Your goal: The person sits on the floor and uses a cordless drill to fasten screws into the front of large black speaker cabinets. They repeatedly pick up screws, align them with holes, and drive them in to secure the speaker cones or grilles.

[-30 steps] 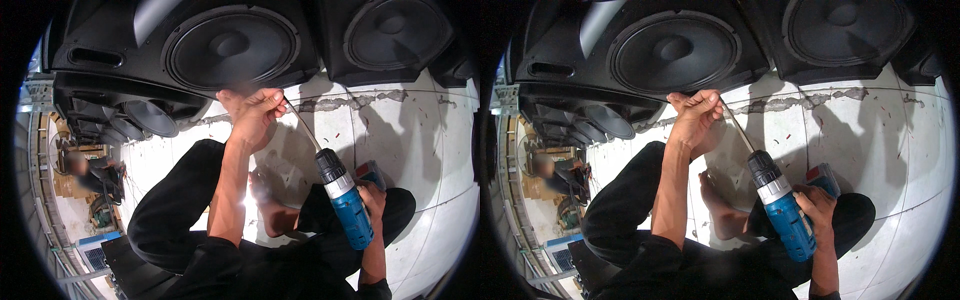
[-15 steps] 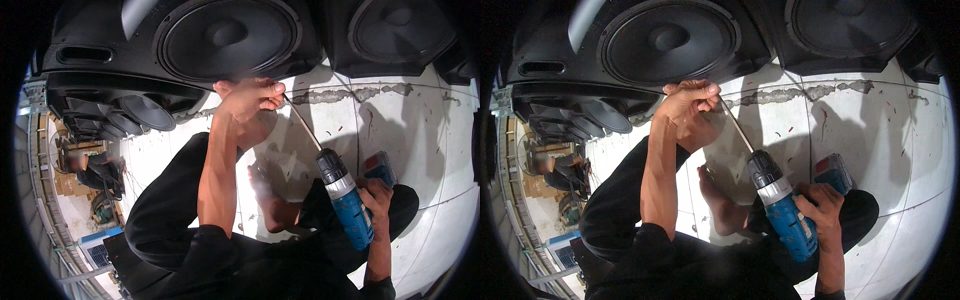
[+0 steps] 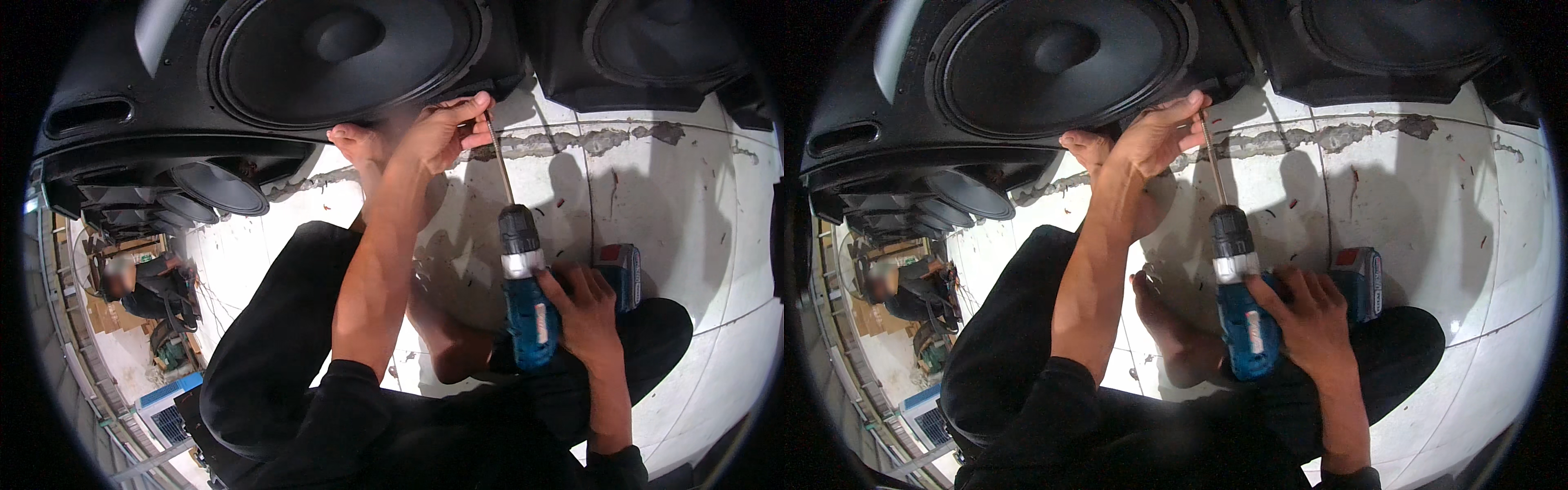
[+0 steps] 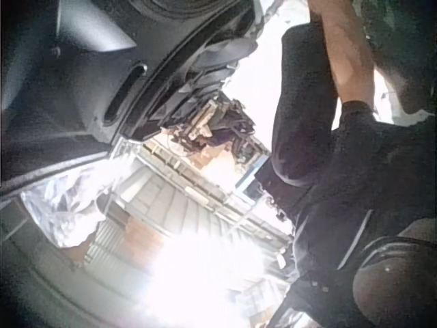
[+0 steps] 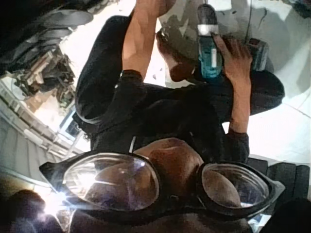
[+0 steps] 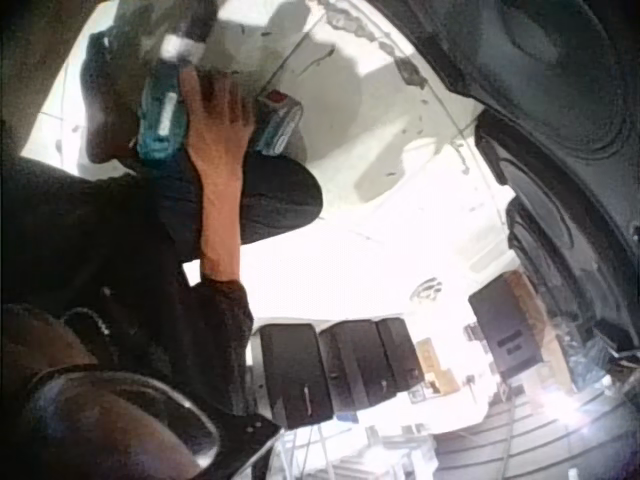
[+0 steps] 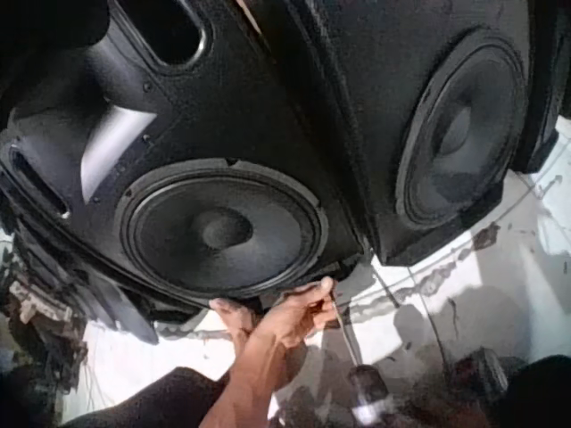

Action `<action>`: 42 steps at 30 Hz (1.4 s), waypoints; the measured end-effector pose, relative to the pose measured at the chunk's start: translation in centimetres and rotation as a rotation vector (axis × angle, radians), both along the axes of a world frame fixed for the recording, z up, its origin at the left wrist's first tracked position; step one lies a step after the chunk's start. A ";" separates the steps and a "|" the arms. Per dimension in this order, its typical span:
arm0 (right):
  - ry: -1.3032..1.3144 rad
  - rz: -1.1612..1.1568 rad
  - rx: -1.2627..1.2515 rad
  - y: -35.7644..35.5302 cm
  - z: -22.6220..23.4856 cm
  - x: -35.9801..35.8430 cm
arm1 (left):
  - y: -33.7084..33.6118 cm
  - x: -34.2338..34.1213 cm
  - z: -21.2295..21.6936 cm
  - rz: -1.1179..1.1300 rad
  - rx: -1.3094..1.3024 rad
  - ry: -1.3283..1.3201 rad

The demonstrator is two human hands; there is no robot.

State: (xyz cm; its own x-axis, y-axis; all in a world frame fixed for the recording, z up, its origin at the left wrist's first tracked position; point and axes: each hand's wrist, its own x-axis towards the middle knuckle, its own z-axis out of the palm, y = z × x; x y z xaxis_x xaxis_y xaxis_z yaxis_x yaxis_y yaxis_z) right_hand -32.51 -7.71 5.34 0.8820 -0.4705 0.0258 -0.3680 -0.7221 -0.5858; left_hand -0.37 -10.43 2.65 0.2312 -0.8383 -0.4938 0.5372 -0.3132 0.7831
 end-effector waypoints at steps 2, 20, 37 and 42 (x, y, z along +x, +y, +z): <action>-0.002 -0.029 -0.019 0.7 -1.1 1.2 | -0.3 -0.6 -0.4 0.044 0.002 -0.104; -0.089 -0.046 -0.098 0.2 -3.3 3.2 | -1.6 0.6 -1.8 0.131 -0.223 -0.082; -0.107 -0.060 -0.085 -0.3 -3.4 3.1 | -1.8 1.1 -2.2 0.092 -0.220 -0.091; -0.126 -0.064 -0.088 -0.4 -3.3 3.3 | -1.9 1.2 -2.0 0.090 -0.205 -0.092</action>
State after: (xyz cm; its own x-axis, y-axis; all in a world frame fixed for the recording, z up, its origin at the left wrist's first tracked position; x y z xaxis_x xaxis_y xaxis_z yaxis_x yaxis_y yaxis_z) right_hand -29.22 -8.12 2.00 0.8377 -0.5165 0.1776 -0.3426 -0.7501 -0.5656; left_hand 0.82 -12.28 0.67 0.3452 -0.8930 -0.2888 0.4792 -0.0968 0.8724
